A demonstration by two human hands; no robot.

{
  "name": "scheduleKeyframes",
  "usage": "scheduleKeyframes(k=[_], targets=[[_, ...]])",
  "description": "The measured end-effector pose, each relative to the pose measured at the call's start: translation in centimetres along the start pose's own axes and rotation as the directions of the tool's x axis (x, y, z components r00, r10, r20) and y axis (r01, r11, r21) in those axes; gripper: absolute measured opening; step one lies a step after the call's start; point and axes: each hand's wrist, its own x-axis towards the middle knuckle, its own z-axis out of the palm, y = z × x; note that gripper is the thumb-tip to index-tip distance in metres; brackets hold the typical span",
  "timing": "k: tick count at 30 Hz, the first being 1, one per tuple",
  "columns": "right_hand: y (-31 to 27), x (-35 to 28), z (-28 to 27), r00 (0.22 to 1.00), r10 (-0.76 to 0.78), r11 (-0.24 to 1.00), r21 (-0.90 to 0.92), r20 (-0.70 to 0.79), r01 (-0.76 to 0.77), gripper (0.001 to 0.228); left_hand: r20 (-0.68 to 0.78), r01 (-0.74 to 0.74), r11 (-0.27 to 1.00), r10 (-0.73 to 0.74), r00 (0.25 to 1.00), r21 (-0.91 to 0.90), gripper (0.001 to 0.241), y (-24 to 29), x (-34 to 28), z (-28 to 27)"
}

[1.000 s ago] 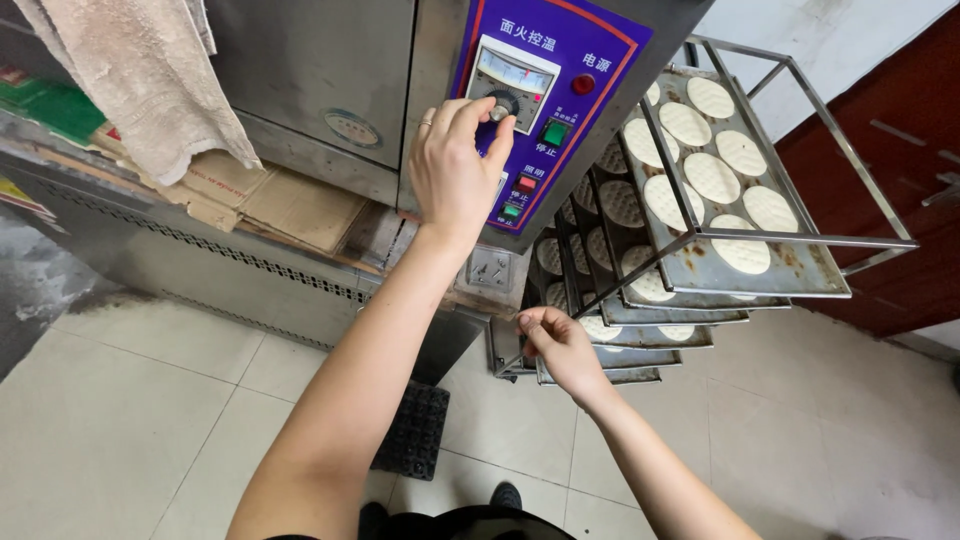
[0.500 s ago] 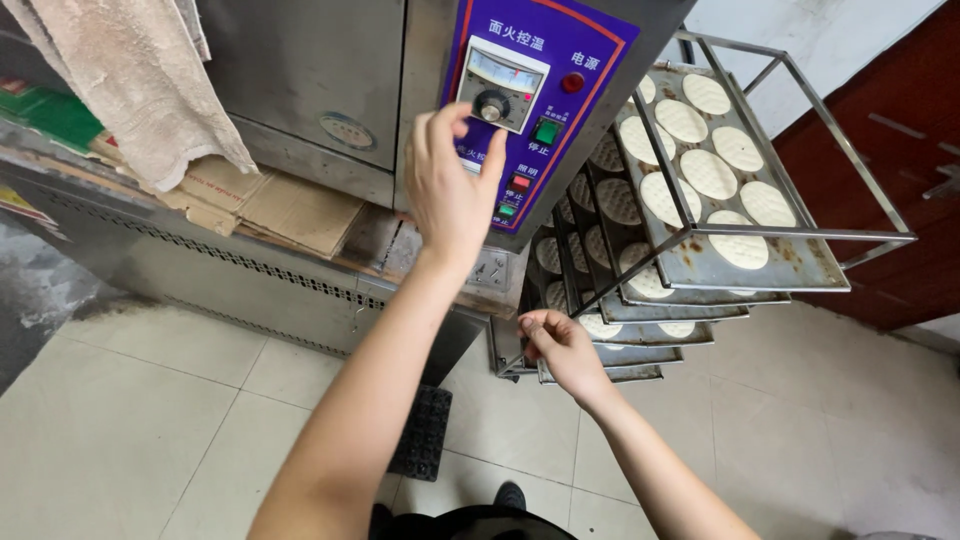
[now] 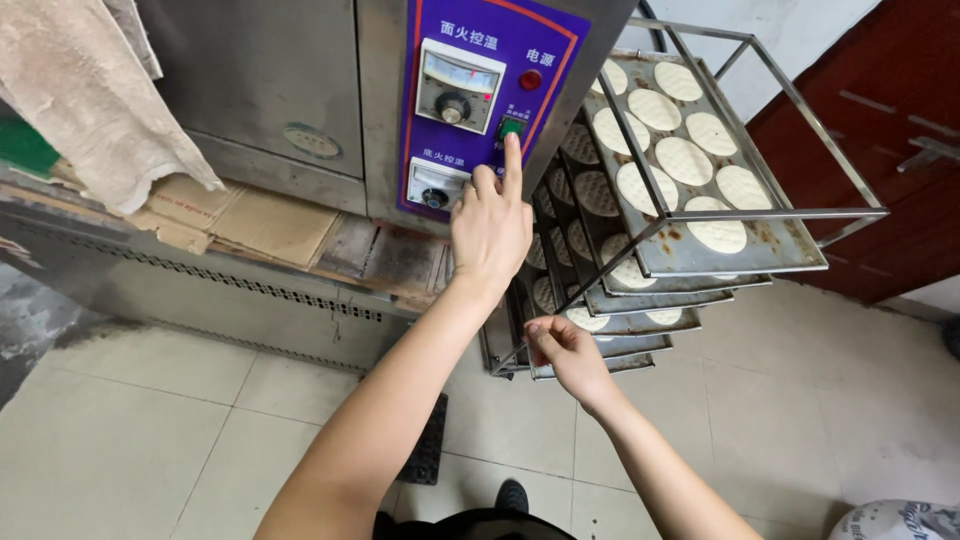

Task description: Organize dough on trays, spray with water, and place them into an industrial oven for baking.

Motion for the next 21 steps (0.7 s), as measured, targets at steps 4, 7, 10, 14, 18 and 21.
scheduleKeyframes(k=[4,7,10,14,18,21], targets=[[-0.2,-0.4,-0.4,1.000,0.008,1.000,-0.013,-0.014,-0.008,0.023,-0.055,-0.011,0.997,0.015,0.998,0.076,0.087,0.4,0.0,0.3],[-0.4,-0.4,-0.5,1.000,0.008,1.000,-0.022,-0.023,-0.009,0.023,-0.151,-0.015,1.000,0.018,0.988,0.020,0.090,0.5,-0.4,0.5],[-0.2,-0.9,-0.8,0.999,0.032,0.999,-0.012,-0.029,-0.033,0.022,-0.163,-0.025,0.999,0.018,0.986,-0.045,0.090,0.9,-1.0,0.3],[0.0,-1.2,-1.0,0.999,0.019,1.000,-0.015,-0.034,-0.019,0.022,-0.196,-0.031,0.995,0.012,0.981,-0.097,0.090,1.3,-0.5,-0.4],[-0.2,-1.4,-1.2,0.997,0.051,0.998,-0.018,-0.051,-0.052,0.022,-0.199,-0.026,0.996,0.008,0.980,-0.091,0.091,1.2,0.0,0.0],[-0.1,-1.5,-1.4,0.995,0.074,0.997,-0.014,-0.065,-0.075,0.022,-0.192,-0.025,0.997,0.010,0.981,-0.076,0.090,1.2,0.1,0.4]])
